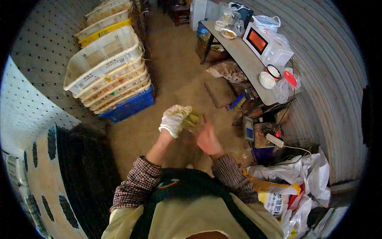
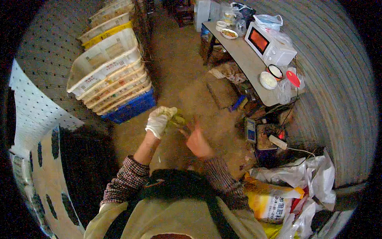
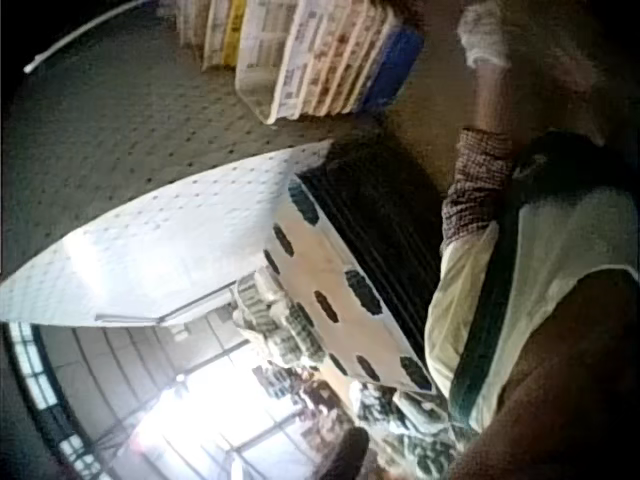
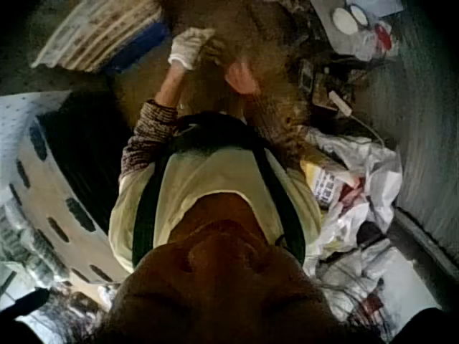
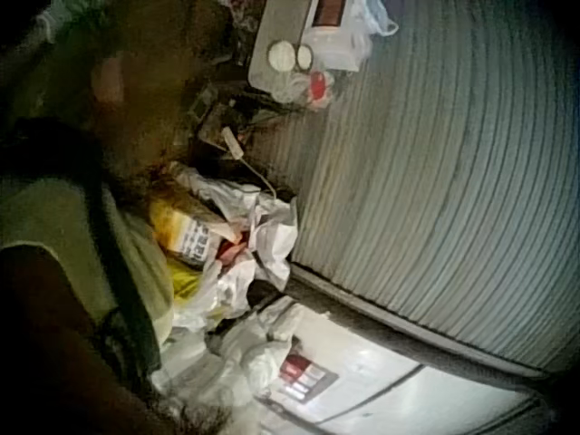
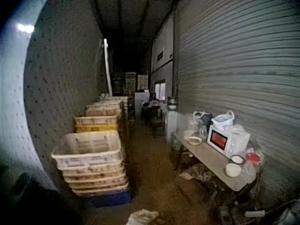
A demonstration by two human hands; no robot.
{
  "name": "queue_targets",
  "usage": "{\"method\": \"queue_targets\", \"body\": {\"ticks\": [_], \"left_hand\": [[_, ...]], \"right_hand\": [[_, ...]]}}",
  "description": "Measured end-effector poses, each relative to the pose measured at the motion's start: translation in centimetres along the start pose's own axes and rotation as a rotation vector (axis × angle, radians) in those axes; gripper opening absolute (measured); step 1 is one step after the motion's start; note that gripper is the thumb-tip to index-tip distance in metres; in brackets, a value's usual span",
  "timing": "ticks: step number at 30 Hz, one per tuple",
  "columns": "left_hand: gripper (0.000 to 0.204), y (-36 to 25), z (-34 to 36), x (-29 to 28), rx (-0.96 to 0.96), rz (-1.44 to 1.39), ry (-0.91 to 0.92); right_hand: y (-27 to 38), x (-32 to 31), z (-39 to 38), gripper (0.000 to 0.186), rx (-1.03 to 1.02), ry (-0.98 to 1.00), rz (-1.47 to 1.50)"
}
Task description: The person handles several food containers and lids, placing food inside them and securing the lids by hand on a table next to a microwave.
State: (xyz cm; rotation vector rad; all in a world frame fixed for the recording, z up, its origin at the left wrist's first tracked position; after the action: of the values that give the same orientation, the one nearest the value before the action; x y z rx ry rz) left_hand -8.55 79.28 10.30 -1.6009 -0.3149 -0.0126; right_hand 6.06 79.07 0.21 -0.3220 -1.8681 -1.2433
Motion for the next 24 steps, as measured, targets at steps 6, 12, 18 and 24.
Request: {"method": "queue_targets", "body": {"ticks": [6,12,18,24], "left_hand": [[0.008,3.0,11.6,-1.4,0.038,-0.103,-0.051],[0.014,8.7,24.6,-1.3,-0.245,0.255,0.183],[0.018,15.7,33.9,-2.4,-0.027,0.697,0.74],[0.022,19.9,39.2,-5.8,0.038,0.941,1.06]], "right_hand": [[10.8,0.7,10.4,0.026,-0.35,-0.186,-0.255],[10.7,6.2,18.0,0.028,-0.85,-0.134,-1.73],[9.1,1.8,26.8,0.032,-0.443,-0.232,-1.856],[6.0,-0.2,32.7,0.023,0.004,-0.494,-1.845]]}}
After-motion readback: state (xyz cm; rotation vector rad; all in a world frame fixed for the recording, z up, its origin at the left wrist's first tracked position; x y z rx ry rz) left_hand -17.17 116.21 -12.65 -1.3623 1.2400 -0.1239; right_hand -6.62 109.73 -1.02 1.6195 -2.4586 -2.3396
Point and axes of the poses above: each hand's wrist, its own z-axis towards the middle knuckle, its own x-axis out of the palm, y = z × x, the point moved 2 cm from there along z, towards the middle knuckle, and after that the axes turned 1 degree about x, right-handed, at the moved point
